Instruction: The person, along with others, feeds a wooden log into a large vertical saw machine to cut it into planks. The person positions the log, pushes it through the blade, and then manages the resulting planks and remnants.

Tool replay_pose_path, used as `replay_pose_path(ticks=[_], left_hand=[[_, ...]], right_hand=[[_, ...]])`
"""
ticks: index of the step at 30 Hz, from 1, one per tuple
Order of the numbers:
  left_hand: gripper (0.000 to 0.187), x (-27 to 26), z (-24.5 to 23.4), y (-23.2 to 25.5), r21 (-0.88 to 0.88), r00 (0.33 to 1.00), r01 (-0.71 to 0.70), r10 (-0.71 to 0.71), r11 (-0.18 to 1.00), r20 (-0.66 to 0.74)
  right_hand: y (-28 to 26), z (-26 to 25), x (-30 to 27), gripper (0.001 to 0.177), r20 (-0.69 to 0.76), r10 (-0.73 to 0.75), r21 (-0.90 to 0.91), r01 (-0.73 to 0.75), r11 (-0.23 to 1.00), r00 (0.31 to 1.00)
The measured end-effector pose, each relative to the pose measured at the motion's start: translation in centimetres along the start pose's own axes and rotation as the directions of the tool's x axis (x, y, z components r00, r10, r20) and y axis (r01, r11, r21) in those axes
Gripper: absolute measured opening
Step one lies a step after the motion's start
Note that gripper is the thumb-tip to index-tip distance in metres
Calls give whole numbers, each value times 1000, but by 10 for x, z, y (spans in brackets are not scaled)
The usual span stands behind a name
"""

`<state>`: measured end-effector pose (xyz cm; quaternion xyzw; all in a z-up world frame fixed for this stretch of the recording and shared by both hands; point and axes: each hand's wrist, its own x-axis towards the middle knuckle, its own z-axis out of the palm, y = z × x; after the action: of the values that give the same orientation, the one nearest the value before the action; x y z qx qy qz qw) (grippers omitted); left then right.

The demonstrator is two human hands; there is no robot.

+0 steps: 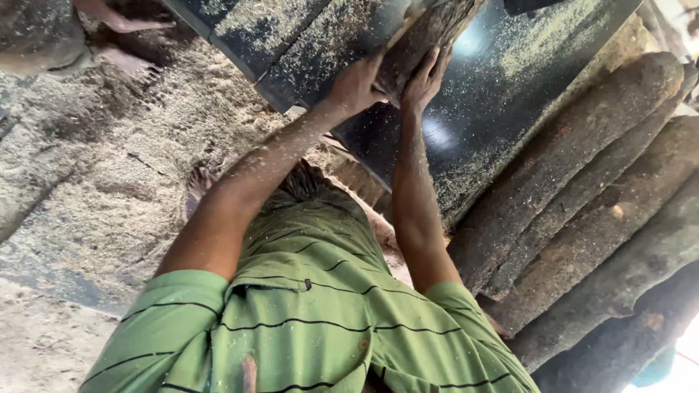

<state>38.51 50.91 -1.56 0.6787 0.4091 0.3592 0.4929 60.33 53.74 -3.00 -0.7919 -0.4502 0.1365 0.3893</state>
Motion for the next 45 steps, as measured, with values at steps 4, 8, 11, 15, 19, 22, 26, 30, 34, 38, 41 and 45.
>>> replay_pose_path(ticks=[4, 8, 11, 15, 19, 22, 26, 30, 34, 38, 41, 45], left_hand=[[109, -48, -23, -6, 141, 973, -187, 203, 972, -108], [90, -122, -63, 22, -28, 991, -112, 110, 993, -73], [79, -176, -81, 42, 201, 810, 503, -540, 840, 229], [80, -242, -74, 36, 139, 967, 237, -220, 961, -126], [78, -301, -86, 25, 46, 896, 427, -416, 903, -157], [75, -332, -97, 28, -95, 755, 589, -589, 802, -288], [66, -372, -112, 19, -128, 601, 732, -723, 669, -340], [62, -436, -123, -5, 82, 714, 579, -457, 811, -531], [60, -488, -128, -36, -52, 610, 642, -550, 765, -571], [58, -491, -147, -50, 76, 654, 699, -594, 711, -469], [56, -486, -170, -57, 97, 787, 584, -532, 806, -313], [60, -438, -205, -65, 333, 959, 285, -261, 899, -115]], right_hand=[[6, 1, 32, 76, 1, -66, 23, 66, 998, 998], [-1, 7, 71, 79, -4, -36, 45, 36, 998, 999], [4, 5, 87, 77, -10, -92, 27, 93, 995, 996], [6, 5, 115, 74, 6, -185, 22, 185, 983, 983], [0, 6, 149, 74, -9, -122, -34, 122, 992, 992], [-5, 2, 170, 70, -10, -68, -99, 67, 993, 998], [0, -9, 166, 65, 43, -62, -161, 68, 985, 997], [-15, -25, 132, 61, 96, -62, -298, 88, 951, 993], [-15, -60, -2, 57, 244, -214, -577, 319, 751, 946], [-3, -111, -164, 53, -35, -121, -92, 117, 989, 992], [6, -132, -199, 57, -263, 206, 135, -176, 975, 942], [11, -175, -229, 67, -354, -7, 132, 58, 990, 935]])
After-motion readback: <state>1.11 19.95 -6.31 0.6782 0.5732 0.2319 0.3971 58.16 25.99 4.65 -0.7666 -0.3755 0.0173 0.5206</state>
